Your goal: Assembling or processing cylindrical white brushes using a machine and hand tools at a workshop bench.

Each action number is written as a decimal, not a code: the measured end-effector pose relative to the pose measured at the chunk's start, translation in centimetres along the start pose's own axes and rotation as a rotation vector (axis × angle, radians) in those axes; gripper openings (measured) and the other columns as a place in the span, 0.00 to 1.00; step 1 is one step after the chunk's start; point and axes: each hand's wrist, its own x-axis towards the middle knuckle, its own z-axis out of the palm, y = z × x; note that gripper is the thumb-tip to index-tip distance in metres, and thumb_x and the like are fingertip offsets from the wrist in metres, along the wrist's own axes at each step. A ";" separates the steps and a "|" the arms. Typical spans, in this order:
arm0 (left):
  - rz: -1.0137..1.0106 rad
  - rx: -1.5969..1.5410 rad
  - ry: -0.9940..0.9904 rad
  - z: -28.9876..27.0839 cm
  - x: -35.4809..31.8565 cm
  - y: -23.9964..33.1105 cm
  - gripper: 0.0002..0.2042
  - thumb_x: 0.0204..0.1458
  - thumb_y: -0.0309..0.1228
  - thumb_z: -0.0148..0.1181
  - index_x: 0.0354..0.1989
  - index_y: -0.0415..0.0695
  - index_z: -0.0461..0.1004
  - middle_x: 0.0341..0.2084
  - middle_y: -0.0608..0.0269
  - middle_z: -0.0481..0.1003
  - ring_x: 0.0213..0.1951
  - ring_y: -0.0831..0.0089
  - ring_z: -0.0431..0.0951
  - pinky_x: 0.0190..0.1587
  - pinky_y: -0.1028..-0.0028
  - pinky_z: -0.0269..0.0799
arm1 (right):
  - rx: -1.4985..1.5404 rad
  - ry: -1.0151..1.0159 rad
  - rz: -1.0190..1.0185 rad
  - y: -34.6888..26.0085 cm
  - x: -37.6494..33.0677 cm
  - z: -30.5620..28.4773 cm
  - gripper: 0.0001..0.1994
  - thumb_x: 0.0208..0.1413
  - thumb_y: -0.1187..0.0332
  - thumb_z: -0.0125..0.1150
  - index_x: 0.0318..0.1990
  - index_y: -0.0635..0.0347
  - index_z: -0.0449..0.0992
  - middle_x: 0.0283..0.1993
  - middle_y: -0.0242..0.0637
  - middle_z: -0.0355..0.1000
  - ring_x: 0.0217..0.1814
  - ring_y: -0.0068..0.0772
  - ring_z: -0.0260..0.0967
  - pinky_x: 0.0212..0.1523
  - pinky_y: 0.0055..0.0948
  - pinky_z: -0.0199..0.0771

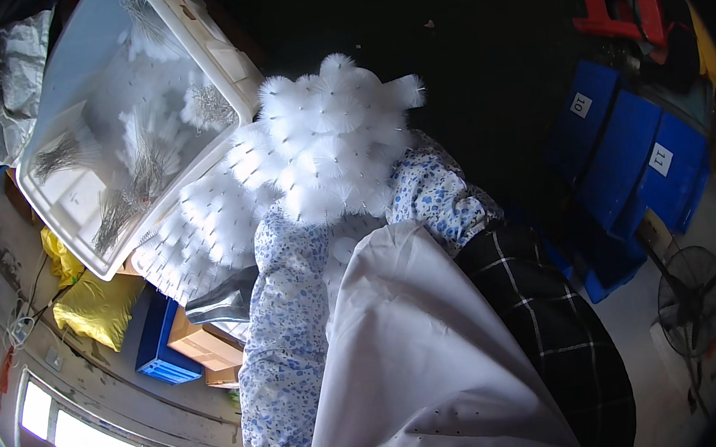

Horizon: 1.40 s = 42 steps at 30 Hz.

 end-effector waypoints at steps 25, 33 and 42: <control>-0.010 -0.116 0.520 -0.7 -1.1 -5.7 0.12 0.41 0.23 0.53 0.37 0.43 0.71 0.38 0.60 0.69 0.39 0.72 0.69 0.40 0.75 0.66 | -0.681 0.163 -0.053 -3.5 -4.7 1.6 0.25 0.51 0.55 0.41 0.54 0.55 0.48 0.55 0.38 0.46 0.57 0.32 0.44 0.53 0.30 0.51; -0.122 -0.441 0.693 -11.4 2.0 14.2 0.15 0.37 0.20 0.54 0.38 0.39 0.68 0.31 0.61 0.71 0.32 0.75 0.70 0.33 0.78 0.68 | -0.726 1.003 -0.836 5.8 0.7 2.3 0.26 0.53 0.52 0.35 0.56 0.53 0.45 0.57 0.39 0.43 0.60 0.35 0.40 0.58 0.35 0.40; -0.214 -0.310 0.735 -10.7 2.2 12.2 0.15 0.37 0.23 0.55 0.38 0.41 0.68 0.30 0.60 0.71 0.31 0.72 0.71 0.33 0.76 0.67 | -0.664 1.121 -0.845 6.7 3.1 2.7 0.23 0.50 0.59 0.44 0.52 0.56 0.55 0.55 0.41 0.52 0.56 0.38 0.49 0.55 0.37 0.48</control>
